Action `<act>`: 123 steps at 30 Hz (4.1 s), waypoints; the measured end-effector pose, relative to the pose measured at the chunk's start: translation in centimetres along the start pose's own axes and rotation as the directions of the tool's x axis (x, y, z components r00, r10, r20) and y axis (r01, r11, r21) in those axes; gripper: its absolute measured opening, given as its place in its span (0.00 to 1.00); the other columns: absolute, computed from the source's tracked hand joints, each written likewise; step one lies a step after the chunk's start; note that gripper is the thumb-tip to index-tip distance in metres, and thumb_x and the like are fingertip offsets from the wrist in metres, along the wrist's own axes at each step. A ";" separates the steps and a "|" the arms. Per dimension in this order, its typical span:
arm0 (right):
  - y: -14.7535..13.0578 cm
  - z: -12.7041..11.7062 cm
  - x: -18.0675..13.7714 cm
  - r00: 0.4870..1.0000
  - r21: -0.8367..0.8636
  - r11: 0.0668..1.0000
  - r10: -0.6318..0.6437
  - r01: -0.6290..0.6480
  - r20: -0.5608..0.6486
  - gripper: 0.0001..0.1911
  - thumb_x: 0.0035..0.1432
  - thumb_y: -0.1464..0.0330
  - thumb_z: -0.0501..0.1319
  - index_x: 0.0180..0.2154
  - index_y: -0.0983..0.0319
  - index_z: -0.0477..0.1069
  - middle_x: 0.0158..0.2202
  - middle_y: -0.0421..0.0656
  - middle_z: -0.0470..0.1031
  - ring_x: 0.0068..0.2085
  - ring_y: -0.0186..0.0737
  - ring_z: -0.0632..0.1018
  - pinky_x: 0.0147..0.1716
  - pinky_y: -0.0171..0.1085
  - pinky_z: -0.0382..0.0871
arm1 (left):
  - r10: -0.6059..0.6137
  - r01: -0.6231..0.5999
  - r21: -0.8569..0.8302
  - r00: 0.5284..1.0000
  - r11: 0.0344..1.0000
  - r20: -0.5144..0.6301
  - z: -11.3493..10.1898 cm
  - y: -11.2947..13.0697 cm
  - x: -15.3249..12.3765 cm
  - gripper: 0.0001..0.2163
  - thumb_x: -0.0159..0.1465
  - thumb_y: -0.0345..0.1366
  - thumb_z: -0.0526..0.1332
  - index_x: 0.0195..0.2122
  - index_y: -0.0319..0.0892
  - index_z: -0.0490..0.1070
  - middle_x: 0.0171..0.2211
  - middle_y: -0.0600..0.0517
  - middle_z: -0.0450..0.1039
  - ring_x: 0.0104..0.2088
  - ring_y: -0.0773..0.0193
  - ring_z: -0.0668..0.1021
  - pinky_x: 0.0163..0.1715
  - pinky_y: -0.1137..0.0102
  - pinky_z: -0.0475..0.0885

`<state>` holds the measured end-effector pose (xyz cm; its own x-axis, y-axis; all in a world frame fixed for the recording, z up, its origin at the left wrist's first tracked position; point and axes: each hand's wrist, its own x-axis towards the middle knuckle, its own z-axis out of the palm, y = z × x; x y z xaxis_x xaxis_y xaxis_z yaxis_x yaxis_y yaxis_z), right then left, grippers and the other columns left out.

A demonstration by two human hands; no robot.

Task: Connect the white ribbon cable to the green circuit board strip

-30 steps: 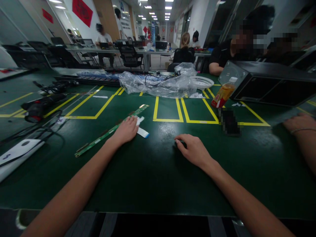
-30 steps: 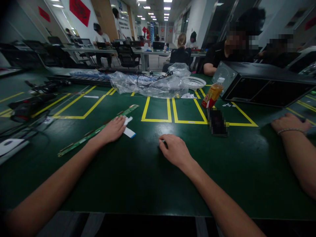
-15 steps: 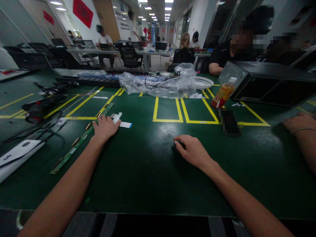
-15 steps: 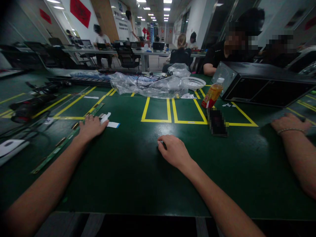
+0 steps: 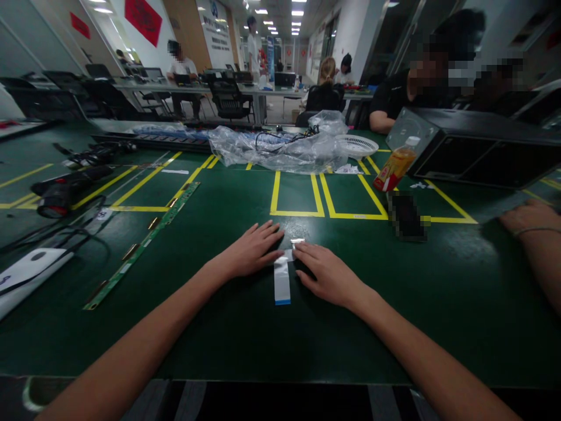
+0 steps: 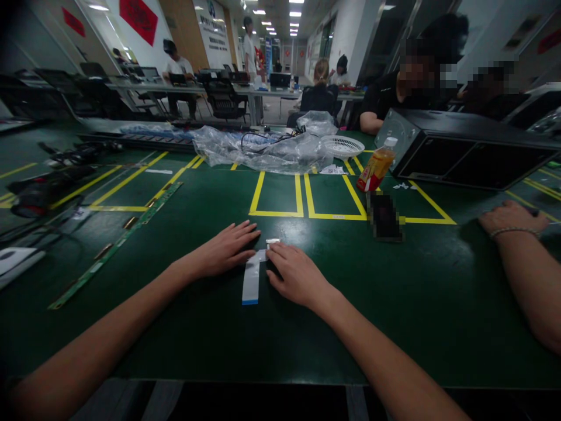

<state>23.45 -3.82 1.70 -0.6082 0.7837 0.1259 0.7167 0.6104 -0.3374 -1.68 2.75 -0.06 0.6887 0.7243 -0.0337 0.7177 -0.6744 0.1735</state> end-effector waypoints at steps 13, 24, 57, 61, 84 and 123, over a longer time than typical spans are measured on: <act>0.5 0.0 -0.1 1.000 -0.030 0.999 0.015 -0.015 0.019 0.27 0.67 0.65 0.58 0.65 0.64 0.64 0.68 0.53 0.65 0.67 0.51 0.66 0.66 0.54 0.60 | -0.852 0.858 -0.012 0.509 0.514 -0.120 -0.8 -14.9 -5.8 0.40 0.69 0.55 0.41 0.68 0.22 0.54 0.69 0.26 0.51 0.69 0.34 0.56 0.63 0.39 0.57; 0.4 -0.1 0.0 0.999 -0.040 0.999 0.035 -0.034 0.028 0.28 0.67 0.65 0.58 0.66 0.62 0.63 0.68 0.51 0.64 0.68 0.51 0.64 0.66 0.55 0.59 | -0.779 0.784 -0.048 0.607 0.619 -0.157 -1.0 -13.3 -4.6 0.34 0.71 0.52 0.39 0.63 0.29 0.64 0.66 0.30 0.60 0.67 0.38 0.62 0.63 0.40 0.57; -2.8 1.6 -0.3 0.999 -0.127 0.991 0.033 -0.036 -0.027 0.27 0.67 0.68 0.56 0.63 0.75 0.64 0.66 0.62 0.65 0.68 0.56 0.64 0.68 0.51 0.57 | 0.177 -0.169 -0.230 0.984 0.958 0.014 -1.0 2.2 -0.9 0.27 0.73 0.47 0.53 0.70 0.44 0.56 0.71 0.46 0.52 0.72 0.56 0.55 0.70 0.55 0.46; -2.7 1.4 -0.4 0.999 -0.115 0.992 0.042 -0.042 0.004 0.27 0.67 0.68 0.55 0.64 0.75 0.64 0.67 0.62 0.64 0.67 0.55 0.65 0.67 0.51 0.58 | 0.184 -0.178 -0.239 0.983 0.954 0.002 -0.9 1.8 -1.0 0.26 0.74 0.46 0.53 0.71 0.45 0.55 0.72 0.47 0.52 0.72 0.57 0.55 0.70 0.55 0.47; -1.7 1.3 -0.5 0.999 -0.175 0.984 0.033 -0.025 0.042 0.29 0.71 0.64 0.52 0.67 0.71 0.60 0.69 0.58 0.61 0.69 0.53 0.63 0.68 0.52 0.55 | 0.194 -0.184 -0.268 0.981 0.946 0.012 -1.5 2.1 -0.9 0.32 0.68 0.43 0.60 0.70 0.39 0.54 0.71 0.42 0.52 0.71 0.54 0.56 0.70 0.52 0.46; 0.6 -0.9 0.0 0.905 0.298 0.949 0.216 -0.106 -0.368 0.24 0.68 0.63 0.53 0.20 0.57 0.50 0.18 0.33 0.51 0.19 0.31 0.58 0.23 0.36 0.50 | -0.758 0.764 0.035 0.644 0.644 -0.105 -1.1 -13.3 -4.9 0.35 0.72 0.56 0.38 0.73 0.38 0.49 0.72 0.34 0.46 0.70 0.31 0.51 0.60 0.29 0.51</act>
<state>24.20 -3.36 2.37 -0.2698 0.8831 0.3840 0.6426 0.4621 -0.6112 -14.66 8.35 -1.09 -0.1114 0.9925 -0.0501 0.9921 0.1140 0.0518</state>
